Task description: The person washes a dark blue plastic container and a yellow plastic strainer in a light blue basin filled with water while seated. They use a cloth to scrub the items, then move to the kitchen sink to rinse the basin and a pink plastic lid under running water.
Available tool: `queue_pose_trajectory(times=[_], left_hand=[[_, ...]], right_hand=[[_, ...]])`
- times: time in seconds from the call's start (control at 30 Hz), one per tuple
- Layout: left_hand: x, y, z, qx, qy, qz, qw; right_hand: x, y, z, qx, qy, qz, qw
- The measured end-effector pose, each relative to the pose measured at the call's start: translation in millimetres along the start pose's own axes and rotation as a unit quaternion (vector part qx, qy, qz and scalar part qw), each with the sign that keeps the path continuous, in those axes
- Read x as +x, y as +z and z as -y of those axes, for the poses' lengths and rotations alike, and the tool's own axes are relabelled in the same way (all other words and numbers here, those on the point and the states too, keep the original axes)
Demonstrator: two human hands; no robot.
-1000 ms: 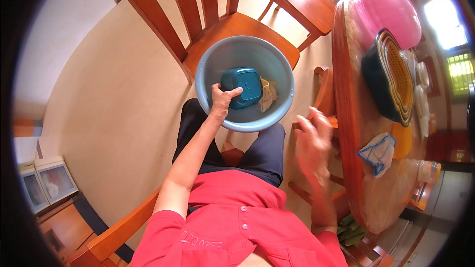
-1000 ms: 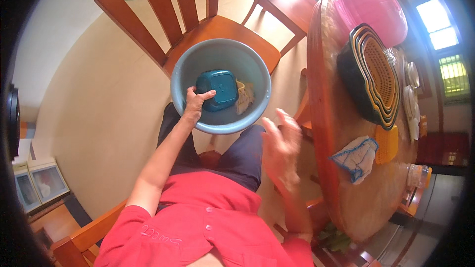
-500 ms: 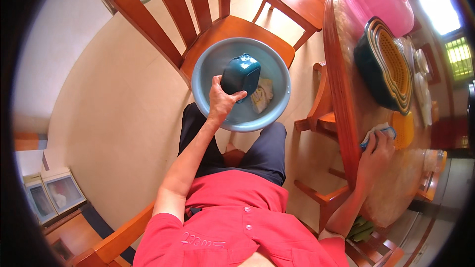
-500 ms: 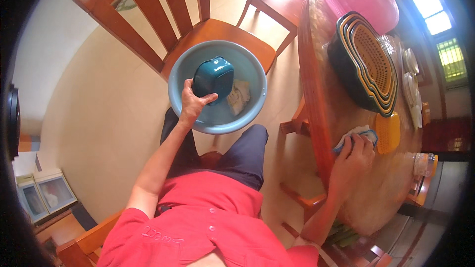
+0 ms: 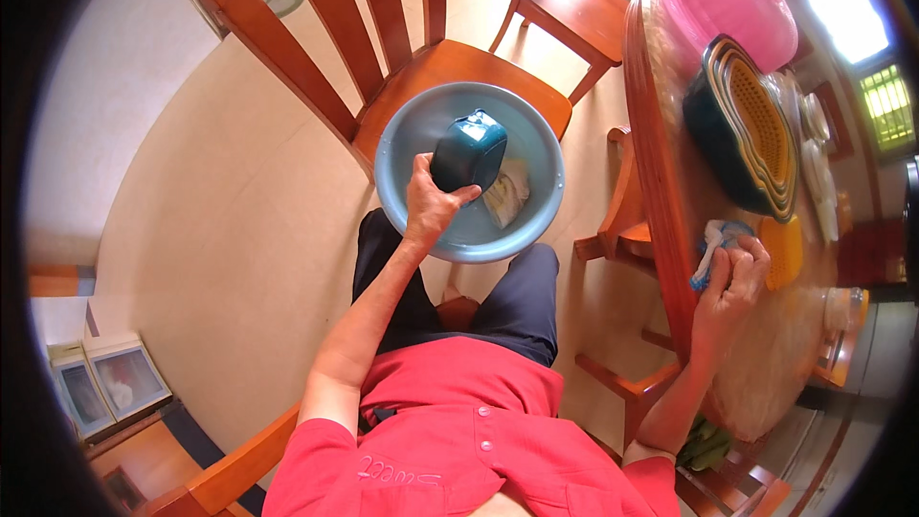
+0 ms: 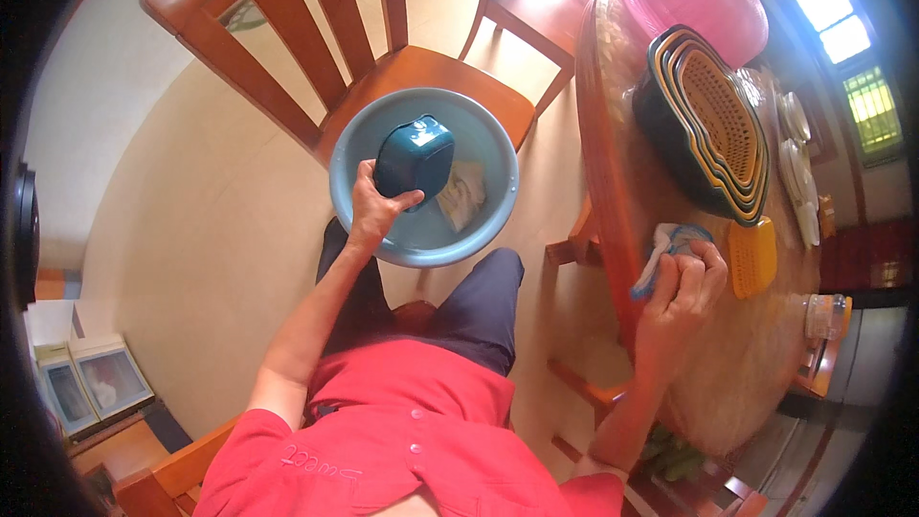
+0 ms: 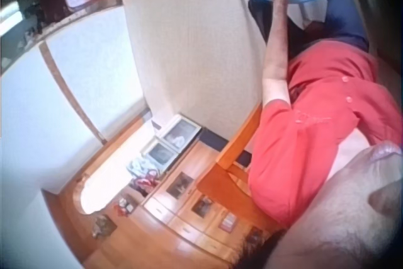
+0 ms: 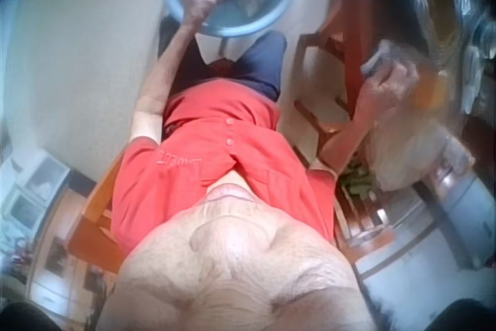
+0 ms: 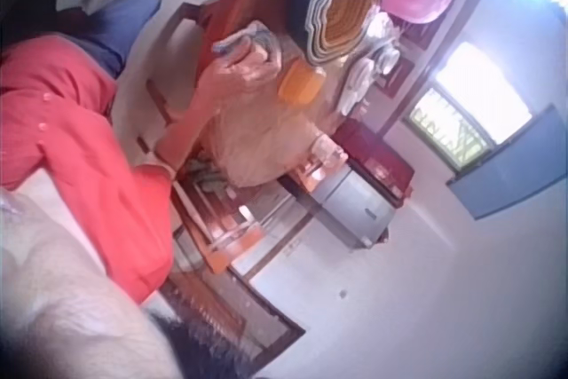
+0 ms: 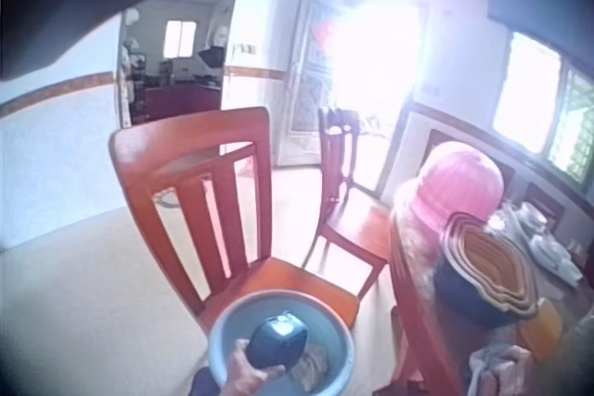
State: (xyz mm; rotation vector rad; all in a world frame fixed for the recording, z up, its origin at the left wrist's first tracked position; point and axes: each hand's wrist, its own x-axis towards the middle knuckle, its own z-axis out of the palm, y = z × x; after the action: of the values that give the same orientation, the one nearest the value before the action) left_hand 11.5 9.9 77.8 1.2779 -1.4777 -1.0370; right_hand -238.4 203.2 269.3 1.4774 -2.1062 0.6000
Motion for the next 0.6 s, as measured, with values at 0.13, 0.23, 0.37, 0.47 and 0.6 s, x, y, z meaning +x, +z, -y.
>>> queue_pose_trajectory(times=[0.13, 0.23, 0.37, 0.47, 0.6], left_hand=[[-1, -1, 7, -0.012, 0.002, -0.005, 1.000], [-1, -1, 2, -0.015, -0.001, 0.008, 1.000], [-1, -9, -3, 0.007, -0.019, 0.033, 0.999], [-5, -15, -11, 0.047, -0.034, 0.013, 0.998], [-7, -14, -14, 0.048, -0.035, 0.034, 0.998]], right_hand=[[4, 22, 56, 0.242, 0.008, 0.045, 0.969], [0, 75, 94, 0.496, 0.273, 0.266, 0.780], [-28, 167, 93, 0.837, 0.364, 0.321, 0.252], [-22, 163, 102, 0.861, 0.332, 0.283, 0.262], [-2, 136, 128, 0.756, 0.283, 0.258, 0.531]])
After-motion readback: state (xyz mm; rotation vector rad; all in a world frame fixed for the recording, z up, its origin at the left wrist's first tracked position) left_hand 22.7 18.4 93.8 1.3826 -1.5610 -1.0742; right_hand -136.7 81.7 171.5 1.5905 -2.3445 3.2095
